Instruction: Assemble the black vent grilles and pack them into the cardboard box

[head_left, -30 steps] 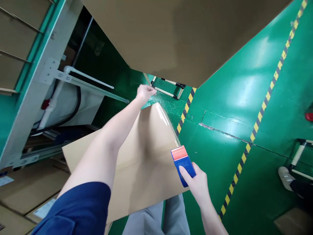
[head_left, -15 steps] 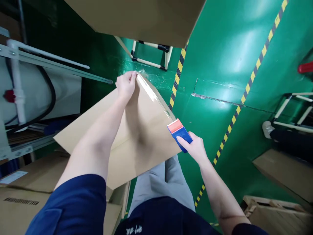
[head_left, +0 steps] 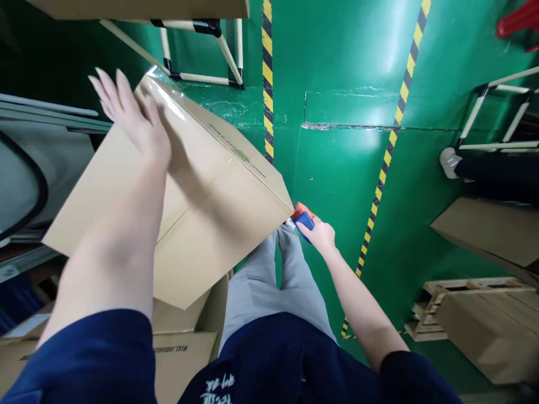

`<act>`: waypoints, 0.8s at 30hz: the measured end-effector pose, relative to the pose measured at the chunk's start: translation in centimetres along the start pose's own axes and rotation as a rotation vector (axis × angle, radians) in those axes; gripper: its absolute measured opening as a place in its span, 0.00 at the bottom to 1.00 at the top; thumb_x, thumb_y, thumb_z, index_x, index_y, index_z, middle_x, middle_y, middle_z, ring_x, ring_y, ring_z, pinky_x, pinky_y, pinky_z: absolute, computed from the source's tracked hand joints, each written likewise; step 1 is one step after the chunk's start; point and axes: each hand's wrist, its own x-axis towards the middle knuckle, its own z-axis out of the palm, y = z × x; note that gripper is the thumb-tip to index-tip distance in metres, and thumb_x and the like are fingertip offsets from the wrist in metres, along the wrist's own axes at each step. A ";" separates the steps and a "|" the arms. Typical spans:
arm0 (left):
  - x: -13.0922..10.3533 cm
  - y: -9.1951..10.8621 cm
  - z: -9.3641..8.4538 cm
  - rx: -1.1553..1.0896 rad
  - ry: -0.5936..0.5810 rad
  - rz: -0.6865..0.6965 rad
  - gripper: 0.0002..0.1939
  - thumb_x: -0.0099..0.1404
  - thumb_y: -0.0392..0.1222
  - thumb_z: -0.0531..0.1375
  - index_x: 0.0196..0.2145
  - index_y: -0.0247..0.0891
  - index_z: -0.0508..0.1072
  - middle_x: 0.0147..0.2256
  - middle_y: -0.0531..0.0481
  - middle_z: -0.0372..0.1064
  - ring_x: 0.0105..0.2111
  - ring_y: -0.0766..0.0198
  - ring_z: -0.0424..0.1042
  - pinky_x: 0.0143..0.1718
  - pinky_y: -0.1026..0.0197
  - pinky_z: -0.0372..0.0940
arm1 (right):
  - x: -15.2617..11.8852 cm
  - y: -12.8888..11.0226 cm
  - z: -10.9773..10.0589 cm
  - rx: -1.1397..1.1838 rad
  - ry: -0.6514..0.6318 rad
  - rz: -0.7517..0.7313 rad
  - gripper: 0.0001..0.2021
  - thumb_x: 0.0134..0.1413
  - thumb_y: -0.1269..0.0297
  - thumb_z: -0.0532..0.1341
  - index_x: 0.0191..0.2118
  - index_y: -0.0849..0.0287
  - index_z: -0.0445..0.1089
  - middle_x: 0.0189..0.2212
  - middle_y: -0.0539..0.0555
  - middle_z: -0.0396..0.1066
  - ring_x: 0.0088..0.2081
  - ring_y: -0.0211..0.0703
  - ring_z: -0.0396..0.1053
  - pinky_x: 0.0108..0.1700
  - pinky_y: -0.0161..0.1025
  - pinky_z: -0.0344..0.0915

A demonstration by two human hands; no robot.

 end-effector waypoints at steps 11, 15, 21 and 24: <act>-27.6 11.2 1.1 -0.192 -0.507 0.220 0.29 0.74 0.48 0.51 0.68 0.39 0.63 0.69 0.37 0.55 0.72 0.46 0.49 0.71 0.33 0.27 | -2.9 6.4 -0.2 0.632 0.115 -0.360 0.24 0.54 0.41 0.64 0.38 0.60 0.76 0.30 0.55 0.78 0.30 0.45 0.74 0.33 0.36 0.67; -23.6 15.6 -0.7 -0.755 -0.384 -0.206 0.29 0.72 0.61 0.53 0.55 0.36 0.77 0.57 0.35 0.73 0.62 0.48 0.68 0.67 0.43 0.56 | -5.5 4.3 -0.9 0.712 0.111 -0.562 0.22 0.51 0.42 0.67 0.35 0.60 0.75 0.25 0.52 0.75 0.26 0.41 0.70 0.30 0.35 0.66; -29.3 14.0 -6.2 -1.339 -0.827 -0.745 0.25 0.46 0.59 0.75 0.32 0.34 0.82 0.31 0.43 0.80 0.30 0.59 0.77 0.38 0.57 0.72 | -7.7 0.1 0.1 0.590 0.013 -0.700 0.21 0.51 0.44 0.67 0.38 0.59 0.77 0.26 0.51 0.75 0.26 0.41 0.70 0.30 0.35 0.66; -29.9 7.8 -7.3 -1.271 -0.657 -0.798 0.17 0.47 0.51 0.75 0.27 0.35 0.81 0.26 0.45 0.78 0.26 0.62 0.74 0.34 0.58 0.71 | -9.7 -3.0 2.5 0.500 -0.071 -0.683 0.22 0.52 0.44 0.67 0.41 0.58 0.78 0.27 0.52 0.76 0.27 0.43 0.72 0.32 0.35 0.69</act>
